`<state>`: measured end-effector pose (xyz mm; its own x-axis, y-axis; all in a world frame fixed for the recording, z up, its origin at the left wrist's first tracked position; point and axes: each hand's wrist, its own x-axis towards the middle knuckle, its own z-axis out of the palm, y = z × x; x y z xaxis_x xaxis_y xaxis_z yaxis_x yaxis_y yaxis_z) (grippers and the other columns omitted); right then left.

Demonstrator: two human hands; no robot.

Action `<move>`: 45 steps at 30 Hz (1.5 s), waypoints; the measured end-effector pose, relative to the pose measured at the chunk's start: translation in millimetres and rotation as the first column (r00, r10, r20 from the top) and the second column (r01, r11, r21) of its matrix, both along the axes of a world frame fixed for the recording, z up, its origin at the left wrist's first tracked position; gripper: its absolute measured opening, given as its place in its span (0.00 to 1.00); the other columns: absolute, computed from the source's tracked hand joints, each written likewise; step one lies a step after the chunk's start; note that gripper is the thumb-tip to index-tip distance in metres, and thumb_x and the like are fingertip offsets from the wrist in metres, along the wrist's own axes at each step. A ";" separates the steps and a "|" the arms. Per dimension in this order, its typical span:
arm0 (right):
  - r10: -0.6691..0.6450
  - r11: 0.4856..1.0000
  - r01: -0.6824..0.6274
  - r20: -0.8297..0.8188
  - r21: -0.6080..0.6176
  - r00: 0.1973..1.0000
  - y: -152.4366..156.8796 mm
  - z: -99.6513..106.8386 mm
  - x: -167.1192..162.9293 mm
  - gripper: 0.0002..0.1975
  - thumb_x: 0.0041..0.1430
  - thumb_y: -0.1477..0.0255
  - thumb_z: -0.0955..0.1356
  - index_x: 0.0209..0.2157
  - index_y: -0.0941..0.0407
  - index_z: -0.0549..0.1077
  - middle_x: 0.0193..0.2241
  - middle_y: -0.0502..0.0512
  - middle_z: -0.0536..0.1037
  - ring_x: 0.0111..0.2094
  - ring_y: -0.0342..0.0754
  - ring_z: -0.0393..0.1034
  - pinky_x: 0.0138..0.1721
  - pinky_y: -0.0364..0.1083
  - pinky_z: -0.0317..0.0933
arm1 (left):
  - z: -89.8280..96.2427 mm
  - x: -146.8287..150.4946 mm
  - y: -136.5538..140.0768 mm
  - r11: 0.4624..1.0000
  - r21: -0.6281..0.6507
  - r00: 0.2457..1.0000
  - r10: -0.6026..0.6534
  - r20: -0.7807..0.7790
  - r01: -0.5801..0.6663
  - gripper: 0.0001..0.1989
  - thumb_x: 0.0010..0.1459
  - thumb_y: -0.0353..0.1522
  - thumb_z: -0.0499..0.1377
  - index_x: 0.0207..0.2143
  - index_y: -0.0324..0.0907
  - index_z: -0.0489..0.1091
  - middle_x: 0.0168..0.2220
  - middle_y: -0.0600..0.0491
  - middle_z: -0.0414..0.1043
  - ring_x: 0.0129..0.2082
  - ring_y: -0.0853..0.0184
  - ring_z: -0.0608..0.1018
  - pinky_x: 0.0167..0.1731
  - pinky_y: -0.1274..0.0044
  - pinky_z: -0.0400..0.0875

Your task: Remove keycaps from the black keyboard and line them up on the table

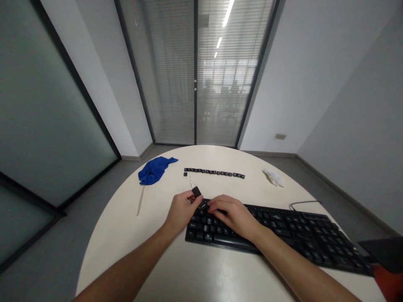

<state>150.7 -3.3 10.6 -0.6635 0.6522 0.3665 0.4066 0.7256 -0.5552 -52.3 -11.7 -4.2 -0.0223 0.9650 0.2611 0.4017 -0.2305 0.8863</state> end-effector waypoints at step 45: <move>-0.564 0.805 0.593 0.332 0.018 0.756 121.7 -12.3 -114.1 0.11 0.62 0.64 0.66 0.40 0.49 0.79 0.39 0.56 0.81 0.42 0.51 0.74 0.42 0.46 0.63 | -0.6 -69.1 21.7 0.950 0.041 0.911 -0.285 -0.299 0.311 0.06 0.57 0.34 0.62 0.35 0.42 0.78 0.32 0.53 0.80 0.31 0.66 0.79 0.34 0.77 0.71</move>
